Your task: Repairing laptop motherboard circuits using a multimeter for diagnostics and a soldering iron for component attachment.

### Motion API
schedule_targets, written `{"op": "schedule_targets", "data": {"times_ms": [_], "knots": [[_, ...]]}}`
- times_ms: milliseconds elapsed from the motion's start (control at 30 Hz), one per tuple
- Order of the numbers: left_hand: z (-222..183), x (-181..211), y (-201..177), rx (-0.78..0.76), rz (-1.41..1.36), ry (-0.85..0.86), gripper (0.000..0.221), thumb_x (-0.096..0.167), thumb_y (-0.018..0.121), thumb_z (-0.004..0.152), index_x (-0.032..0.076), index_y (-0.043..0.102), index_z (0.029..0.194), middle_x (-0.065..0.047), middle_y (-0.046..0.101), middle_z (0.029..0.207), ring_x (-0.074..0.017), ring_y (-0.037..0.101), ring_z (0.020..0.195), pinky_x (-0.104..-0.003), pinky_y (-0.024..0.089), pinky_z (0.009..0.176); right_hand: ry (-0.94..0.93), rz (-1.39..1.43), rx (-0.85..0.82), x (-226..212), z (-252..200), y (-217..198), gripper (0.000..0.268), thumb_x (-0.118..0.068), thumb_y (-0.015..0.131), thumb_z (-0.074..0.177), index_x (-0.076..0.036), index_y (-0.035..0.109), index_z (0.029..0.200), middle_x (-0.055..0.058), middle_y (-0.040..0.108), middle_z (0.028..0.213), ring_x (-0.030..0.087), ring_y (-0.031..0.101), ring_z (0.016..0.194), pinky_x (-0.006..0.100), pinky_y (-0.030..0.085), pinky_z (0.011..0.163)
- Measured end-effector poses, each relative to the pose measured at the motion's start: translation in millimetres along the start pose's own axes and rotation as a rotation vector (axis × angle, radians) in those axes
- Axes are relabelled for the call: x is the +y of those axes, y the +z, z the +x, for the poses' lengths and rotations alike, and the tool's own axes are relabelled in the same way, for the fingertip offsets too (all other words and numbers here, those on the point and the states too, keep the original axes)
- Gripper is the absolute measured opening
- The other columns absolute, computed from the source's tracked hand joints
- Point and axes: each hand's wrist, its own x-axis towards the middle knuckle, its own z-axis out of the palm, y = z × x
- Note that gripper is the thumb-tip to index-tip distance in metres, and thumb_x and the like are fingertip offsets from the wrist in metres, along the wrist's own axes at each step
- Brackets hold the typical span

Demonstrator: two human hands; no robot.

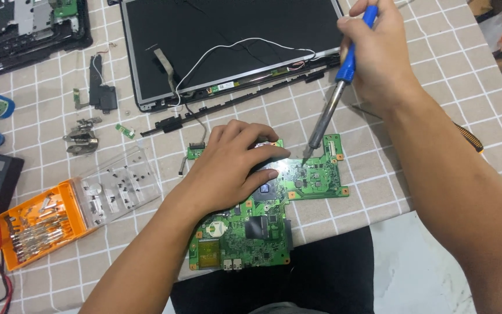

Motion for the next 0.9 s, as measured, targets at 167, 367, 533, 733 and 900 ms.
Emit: {"op": "schedule_targets", "data": {"times_ms": [167,367,533,733,900], "knots": [[0,-1,1,0.005,-0.001,0.007,0.031,0.030,0.061,0.089,0.022,0.064,0.119,-0.006,0.053,0.122,-0.0318,0.043,0.112,-0.050,0.033,0.088,0.096,0.057,0.002,-11,-4,2,0.015,-0.010,0.058,0.095,-0.018,0.045,0.094,0.004,0.043,0.056,0.013,0.045,0.042,0.023,0.034,0.037],[2,6,-3,-0.059,0.026,-0.040,0.037,0.034,0.058,0.089,0.031,0.060,0.125,-0.006,0.051,0.129,-0.0321,0.041,0.116,-0.050,0.030,0.094,0.196,0.245,0.062,-33,-12,5,0.016,-0.014,0.058,0.095,-0.018,0.046,0.085,0.003,0.043,0.051,0.012,0.041,0.041,0.023,0.032,0.039],[4,12,-9,-0.150,0.011,-0.083,0.041,0.040,0.056,0.088,0.032,0.059,0.128,-0.008,0.045,0.137,-0.0350,0.035,0.123,-0.053,0.027,0.097,0.223,0.337,0.161,-35,-11,4,0.014,-0.027,0.057,0.086,-0.013,0.055,0.087,0.004,0.043,0.046,0.015,0.038,0.038,0.026,0.035,0.037],[3,13,-12,-0.145,-0.034,-0.136,0.041,0.040,0.054,0.088,0.030,0.059,0.127,-0.010,0.042,0.139,-0.0372,0.031,0.126,-0.054,0.023,0.101,0.194,0.381,0.138,-29,-4,2,0.013,-0.025,0.053,0.092,-0.015,0.051,0.085,0.006,0.040,0.046,0.017,0.034,0.035,0.028,0.028,0.035],[5,19,-21,-0.189,-0.096,-0.236,0.046,0.042,0.054,0.086,0.030,0.055,0.131,-0.007,0.038,0.139,-0.0350,0.027,0.125,-0.053,0.023,0.101,0.116,0.384,0.172,-15,4,-6,0.012,-0.022,0.044,0.101,-0.014,0.046,0.093,0.011,0.043,0.051,0.014,0.026,0.034,0.030,0.032,0.041]]}}
